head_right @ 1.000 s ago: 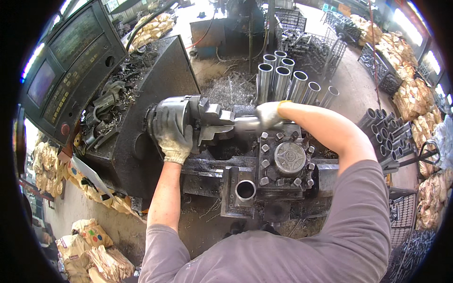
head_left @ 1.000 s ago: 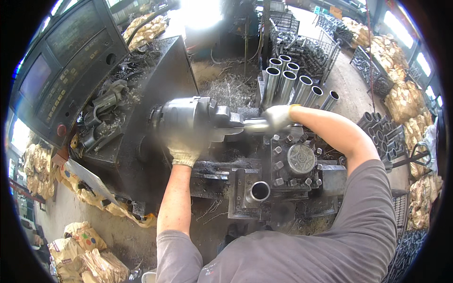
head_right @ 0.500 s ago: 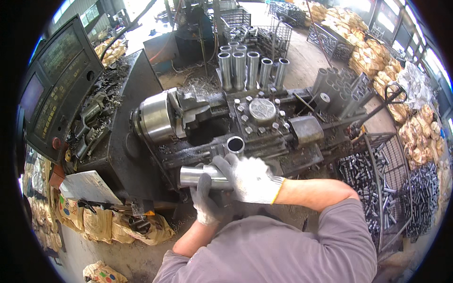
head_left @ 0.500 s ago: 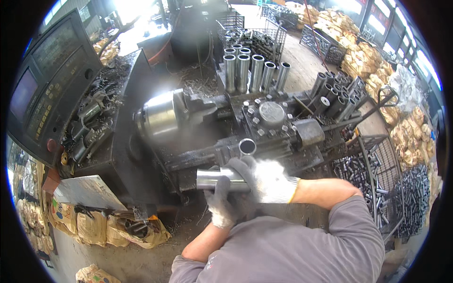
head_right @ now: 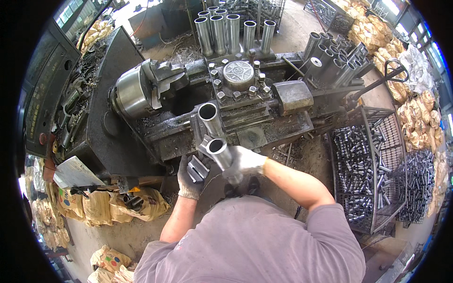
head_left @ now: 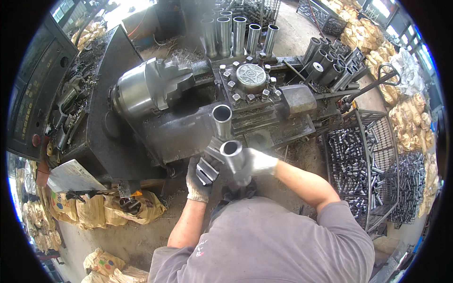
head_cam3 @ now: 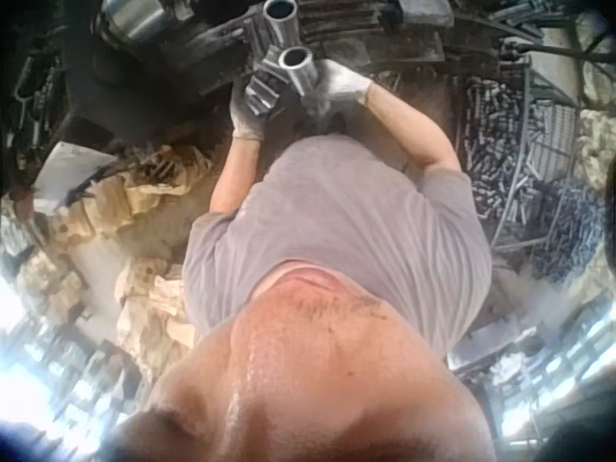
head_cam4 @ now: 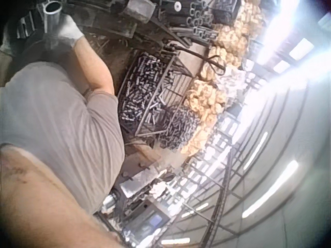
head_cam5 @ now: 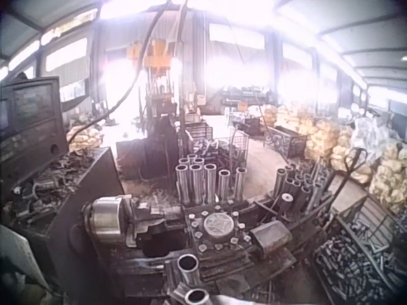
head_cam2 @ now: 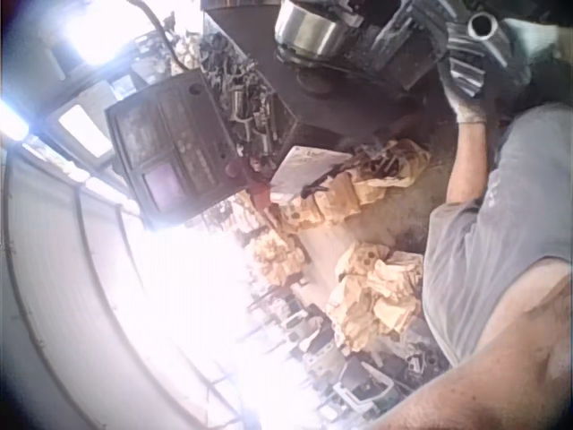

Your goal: The person repeatedly loads cylindrical metal tubes into a lathe, secures them, and operates the machine to machine the parts. After each cycle, the person removes the finished tubes and places them into a nearby basket.

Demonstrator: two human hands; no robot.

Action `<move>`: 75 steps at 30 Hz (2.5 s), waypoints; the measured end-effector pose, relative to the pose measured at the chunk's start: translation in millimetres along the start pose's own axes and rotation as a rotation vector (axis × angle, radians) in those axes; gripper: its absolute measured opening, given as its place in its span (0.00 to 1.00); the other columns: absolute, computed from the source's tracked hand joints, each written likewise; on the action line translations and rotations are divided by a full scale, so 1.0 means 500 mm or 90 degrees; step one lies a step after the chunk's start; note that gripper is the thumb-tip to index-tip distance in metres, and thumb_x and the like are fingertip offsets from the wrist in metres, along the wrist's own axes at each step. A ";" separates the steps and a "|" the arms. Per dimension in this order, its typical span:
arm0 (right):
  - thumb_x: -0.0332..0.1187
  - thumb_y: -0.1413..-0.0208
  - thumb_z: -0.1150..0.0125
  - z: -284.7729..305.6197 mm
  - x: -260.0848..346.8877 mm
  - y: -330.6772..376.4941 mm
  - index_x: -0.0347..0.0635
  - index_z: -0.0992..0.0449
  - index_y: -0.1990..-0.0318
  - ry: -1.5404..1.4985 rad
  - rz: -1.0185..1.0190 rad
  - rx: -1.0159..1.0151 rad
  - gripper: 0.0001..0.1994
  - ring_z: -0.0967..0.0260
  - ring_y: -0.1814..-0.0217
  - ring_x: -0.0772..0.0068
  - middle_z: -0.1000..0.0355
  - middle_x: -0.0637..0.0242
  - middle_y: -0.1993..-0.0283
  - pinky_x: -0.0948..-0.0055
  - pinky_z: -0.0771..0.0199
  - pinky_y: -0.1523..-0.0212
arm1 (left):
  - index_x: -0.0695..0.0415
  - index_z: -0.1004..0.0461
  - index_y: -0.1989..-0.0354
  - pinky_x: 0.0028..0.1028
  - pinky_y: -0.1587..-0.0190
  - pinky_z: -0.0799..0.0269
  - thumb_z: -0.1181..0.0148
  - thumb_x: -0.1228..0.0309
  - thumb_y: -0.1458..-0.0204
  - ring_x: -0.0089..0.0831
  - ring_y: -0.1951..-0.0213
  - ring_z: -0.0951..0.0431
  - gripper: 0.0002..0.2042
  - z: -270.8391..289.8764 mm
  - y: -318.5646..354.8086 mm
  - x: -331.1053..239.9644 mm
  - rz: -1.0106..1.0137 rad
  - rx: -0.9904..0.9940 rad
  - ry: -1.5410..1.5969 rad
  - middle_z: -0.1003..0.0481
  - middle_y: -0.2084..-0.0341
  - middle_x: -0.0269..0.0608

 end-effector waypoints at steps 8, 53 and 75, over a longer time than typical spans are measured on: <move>0.37 0.52 0.19 0.286 -0.016 0.070 0.43 0.20 0.43 0.294 0.144 -0.457 0.27 0.15 0.50 0.62 0.15 0.54 0.53 0.63 0.17 0.45 | 0.53 0.27 0.34 0.32 0.51 0.18 0.12 0.60 0.61 0.32 0.56 0.14 0.42 -0.372 -0.035 -0.044 -0.549 -0.015 -1.144 0.16 0.56 0.41; 0.40 0.55 0.23 0.401 0.468 -0.469 0.40 0.21 0.47 1.082 0.169 -0.007 0.27 0.16 0.52 0.46 0.17 0.48 0.54 0.51 0.15 0.52 | 0.64 0.20 0.44 0.28 0.46 0.23 0.40 0.71 0.35 0.28 0.54 0.18 0.14 0.075 -0.040 -0.265 -0.401 -0.247 -0.702 0.16 0.54 0.44; 0.44 0.59 0.18 0.410 0.330 -0.540 0.39 0.12 0.51 0.894 -0.102 0.249 0.27 0.16 0.56 0.62 0.14 0.56 0.55 0.61 0.17 0.54 | 0.52 0.24 0.64 0.34 0.65 0.31 0.49 0.41 0.32 0.28 0.73 0.30 0.25 0.410 0.323 -0.445 -0.642 -0.638 -0.126 0.28 0.74 0.33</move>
Point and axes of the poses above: each hand's wrist, its own y-axis away from the middle knuckle, its own z-axis out of the back of the hand, x = y × z, the point moved 9 cm from there along -y, towards the middle knuckle
